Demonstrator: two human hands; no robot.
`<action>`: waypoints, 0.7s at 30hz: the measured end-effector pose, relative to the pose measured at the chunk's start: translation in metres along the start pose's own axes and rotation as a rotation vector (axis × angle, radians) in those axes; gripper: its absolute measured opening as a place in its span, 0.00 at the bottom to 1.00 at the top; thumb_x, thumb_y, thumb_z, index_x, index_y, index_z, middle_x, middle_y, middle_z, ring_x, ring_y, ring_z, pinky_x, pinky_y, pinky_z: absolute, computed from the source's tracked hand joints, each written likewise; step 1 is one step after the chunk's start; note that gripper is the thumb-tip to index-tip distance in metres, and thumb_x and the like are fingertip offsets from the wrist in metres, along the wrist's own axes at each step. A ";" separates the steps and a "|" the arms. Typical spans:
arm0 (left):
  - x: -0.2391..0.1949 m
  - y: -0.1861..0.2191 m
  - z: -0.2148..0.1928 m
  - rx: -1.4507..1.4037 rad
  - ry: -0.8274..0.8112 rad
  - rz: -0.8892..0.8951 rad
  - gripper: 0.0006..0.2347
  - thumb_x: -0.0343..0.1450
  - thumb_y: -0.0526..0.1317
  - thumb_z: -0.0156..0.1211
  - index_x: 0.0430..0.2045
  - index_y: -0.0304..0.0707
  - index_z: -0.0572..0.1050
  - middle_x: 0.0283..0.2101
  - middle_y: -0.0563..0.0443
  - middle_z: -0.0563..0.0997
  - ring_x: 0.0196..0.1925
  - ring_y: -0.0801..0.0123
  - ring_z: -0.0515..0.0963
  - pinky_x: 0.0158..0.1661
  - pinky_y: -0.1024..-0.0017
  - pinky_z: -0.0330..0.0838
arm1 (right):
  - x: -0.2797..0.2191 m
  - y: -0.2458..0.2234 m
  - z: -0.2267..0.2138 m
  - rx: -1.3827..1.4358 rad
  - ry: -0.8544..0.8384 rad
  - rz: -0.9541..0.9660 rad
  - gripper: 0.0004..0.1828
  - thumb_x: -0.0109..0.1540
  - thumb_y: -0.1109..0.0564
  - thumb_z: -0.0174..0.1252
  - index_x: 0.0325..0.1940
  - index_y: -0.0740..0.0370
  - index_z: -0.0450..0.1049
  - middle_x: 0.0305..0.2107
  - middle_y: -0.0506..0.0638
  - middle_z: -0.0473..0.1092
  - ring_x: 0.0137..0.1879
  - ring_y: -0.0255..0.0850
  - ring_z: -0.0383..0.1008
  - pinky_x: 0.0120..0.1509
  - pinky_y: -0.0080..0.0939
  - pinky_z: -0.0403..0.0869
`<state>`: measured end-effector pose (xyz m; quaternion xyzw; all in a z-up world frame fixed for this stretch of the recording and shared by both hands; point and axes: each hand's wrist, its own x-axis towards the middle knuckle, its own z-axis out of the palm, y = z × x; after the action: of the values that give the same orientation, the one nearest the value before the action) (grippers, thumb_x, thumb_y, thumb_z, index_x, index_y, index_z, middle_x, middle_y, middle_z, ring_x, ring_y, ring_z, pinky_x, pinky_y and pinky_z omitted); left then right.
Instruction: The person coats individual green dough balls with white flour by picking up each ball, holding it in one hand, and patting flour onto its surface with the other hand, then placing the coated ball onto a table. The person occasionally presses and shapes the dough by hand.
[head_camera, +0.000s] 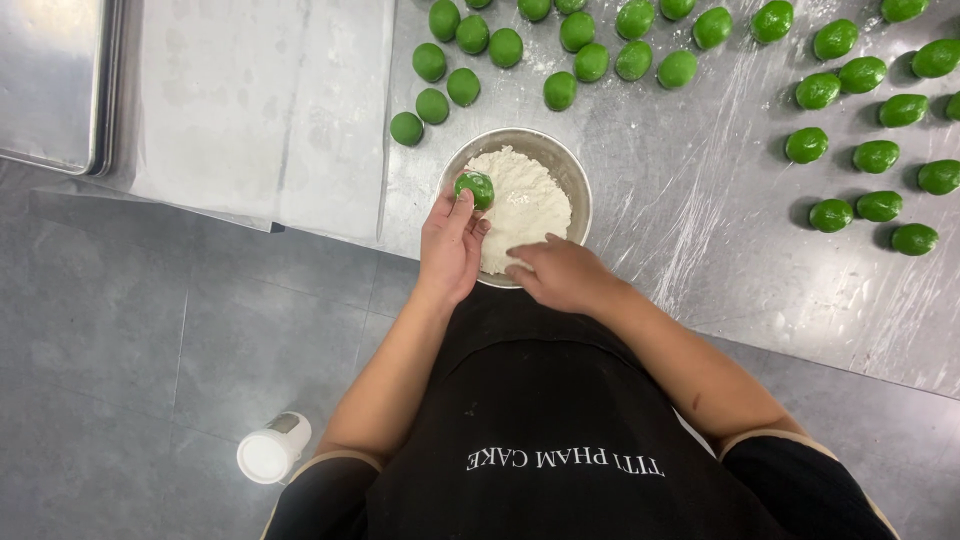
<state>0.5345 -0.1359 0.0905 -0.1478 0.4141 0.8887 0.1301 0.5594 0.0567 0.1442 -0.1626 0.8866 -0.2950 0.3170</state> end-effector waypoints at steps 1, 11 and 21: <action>-0.001 0.005 0.005 0.000 0.000 0.001 0.16 0.81 0.39 0.55 0.62 0.33 0.68 0.52 0.51 0.76 0.49 0.73 0.74 0.47 0.73 0.69 | 0.000 -0.001 0.000 0.000 0.000 -0.001 0.21 0.68 0.45 0.52 0.63 0.54 0.73 0.54 0.60 0.74 0.66 0.59 0.67 0.75 0.52 0.60; -0.011 0.012 0.025 -0.038 0.115 -0.119 0.17 0.77 0.38 0.55 0.60 0.37 0.67 0.52 0.49 0.77 0.51 0.65 0.78 0.56 0.64 0.74 | -0.004 -0.005 -0.014 0.436 0.449 -0.271 0.25 0.69 0.57 0.48 0.72 0.60 0.65 0.65 0.62 0.68 0.71 0.55 0.68 0.73 0.48 0.65; -0.021 -0.010 0.049 0.630 -0.035 0.290 0.22 0.79 0.42 0.51 0.69 0.37 0.60 0.71 0.50 0.64 0.71 0.63 0.66 0.67 0.64 0.63 | 0.041 0.012 0.011 1.394 0.390 0.041 0.24 0.70 0.55 0.50 0.71 0.66 0.66 0.62 0.65 0.68 0.67 0.51 0.73 0.70 0.50 0.71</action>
<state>0.5499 -0.0942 0.1212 -0.0248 0.6826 0.7287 0.0490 0.5348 0.0418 0.1100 0.1495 0.5356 -0.8095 0.1884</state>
